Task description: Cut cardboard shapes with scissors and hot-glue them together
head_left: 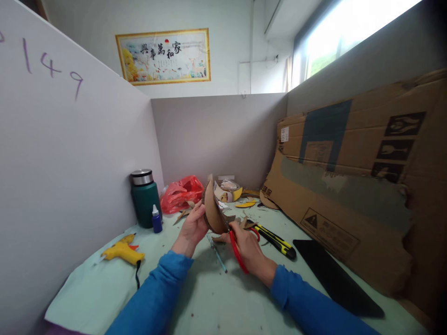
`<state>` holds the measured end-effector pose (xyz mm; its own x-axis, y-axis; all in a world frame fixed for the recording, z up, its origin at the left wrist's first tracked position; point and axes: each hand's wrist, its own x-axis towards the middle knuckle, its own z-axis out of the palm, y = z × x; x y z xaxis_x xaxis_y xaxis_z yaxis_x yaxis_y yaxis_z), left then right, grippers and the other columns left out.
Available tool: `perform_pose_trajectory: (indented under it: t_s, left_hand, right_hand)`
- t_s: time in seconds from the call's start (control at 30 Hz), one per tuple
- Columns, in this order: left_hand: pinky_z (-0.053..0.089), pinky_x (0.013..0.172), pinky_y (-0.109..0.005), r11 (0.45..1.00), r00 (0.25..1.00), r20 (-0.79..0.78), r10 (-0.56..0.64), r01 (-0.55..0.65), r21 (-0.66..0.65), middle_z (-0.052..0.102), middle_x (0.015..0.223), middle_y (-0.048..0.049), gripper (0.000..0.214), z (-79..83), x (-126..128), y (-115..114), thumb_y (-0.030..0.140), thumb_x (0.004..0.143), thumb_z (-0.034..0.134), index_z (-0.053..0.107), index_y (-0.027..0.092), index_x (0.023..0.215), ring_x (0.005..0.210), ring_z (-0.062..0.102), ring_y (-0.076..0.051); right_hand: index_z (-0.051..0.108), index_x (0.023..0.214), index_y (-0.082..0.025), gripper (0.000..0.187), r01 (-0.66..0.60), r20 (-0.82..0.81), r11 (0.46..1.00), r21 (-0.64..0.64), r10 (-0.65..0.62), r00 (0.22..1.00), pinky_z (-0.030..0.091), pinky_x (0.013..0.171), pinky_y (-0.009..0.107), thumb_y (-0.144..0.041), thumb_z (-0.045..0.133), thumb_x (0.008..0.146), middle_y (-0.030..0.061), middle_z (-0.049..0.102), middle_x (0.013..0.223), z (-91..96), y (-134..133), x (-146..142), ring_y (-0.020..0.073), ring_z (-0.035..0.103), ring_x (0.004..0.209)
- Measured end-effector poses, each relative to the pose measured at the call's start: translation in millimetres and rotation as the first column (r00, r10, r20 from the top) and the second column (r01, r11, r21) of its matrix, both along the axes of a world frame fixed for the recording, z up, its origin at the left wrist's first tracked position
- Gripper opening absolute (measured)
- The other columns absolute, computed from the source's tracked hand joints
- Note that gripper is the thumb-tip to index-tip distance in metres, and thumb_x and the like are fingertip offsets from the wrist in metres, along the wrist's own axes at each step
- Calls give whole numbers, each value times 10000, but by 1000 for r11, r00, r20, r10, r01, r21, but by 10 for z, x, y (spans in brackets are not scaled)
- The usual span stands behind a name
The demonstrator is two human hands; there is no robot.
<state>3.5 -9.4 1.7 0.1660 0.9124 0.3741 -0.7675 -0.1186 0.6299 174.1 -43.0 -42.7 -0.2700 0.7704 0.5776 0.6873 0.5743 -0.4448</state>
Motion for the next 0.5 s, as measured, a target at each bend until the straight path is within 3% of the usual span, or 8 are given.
perform_pose_trajectory:
  t_s: [0.3, 0.5]
  left_hand:
    - [509, 794, -287, 1000, 1000, 27, -3, 3, 6, 724, 910, -48, 335, 6, 12, -8, 158, 680, 725, 658, 151, 1008, 785, 664, -169]
    - [493, 826, -287, 1000, 1000, 11, 12, -12, 8, 720, 879, -40, 298, 9, 26, -12, 143, 694, 709, 655, 148, 987, 803, 662, -170]
  right_hand:
    - [436, 847, -226, 214, 20, -5, 998, -65, -20, 1000, 254, 523, 226, -416, 380, 929, -20, 593, 650, 7, -1, -37, 149, 566, 591]
    - [448, 857, -221, 232, 65, 39, 997, -40, -63, 997, 256, 536, 237, -427, 375, 935, 2, 631, 695, 7, -3, -41, 169, 609, 648]
